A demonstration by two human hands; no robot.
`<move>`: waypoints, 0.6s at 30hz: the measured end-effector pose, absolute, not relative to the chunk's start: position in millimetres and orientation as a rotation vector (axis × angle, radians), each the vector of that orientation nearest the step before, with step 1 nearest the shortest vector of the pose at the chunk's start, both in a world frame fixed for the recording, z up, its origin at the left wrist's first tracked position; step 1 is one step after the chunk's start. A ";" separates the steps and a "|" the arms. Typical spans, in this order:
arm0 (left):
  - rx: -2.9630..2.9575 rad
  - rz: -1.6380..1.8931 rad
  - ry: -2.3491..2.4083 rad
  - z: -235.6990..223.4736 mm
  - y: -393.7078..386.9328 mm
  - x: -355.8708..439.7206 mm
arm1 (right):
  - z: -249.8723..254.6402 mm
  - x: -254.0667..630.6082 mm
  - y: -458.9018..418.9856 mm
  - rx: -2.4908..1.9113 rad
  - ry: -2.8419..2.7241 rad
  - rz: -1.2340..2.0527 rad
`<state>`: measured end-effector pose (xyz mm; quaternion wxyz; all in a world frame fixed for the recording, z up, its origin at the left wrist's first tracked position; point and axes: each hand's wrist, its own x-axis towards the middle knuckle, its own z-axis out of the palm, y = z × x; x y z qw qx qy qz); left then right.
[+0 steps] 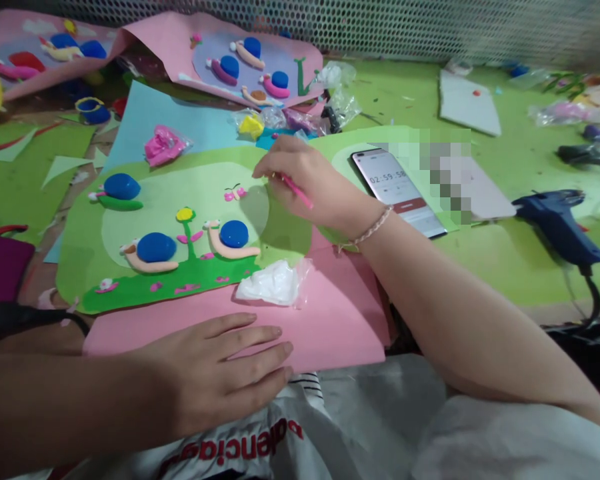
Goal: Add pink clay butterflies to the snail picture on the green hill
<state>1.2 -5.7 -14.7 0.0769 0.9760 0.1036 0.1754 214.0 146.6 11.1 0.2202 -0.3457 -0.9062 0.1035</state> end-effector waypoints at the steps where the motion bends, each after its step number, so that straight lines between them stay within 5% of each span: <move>1: 2.924 0.524 0.310 -14.8 -5.9 1.3 | 9.8 214.0 147.0 -0.931 -2.584 0.240; 18: 2.933 0.528 0.316 -14.3 -5.3 1.6 | 10.4 214.0 145.4 -0.858 -2.912 -0.026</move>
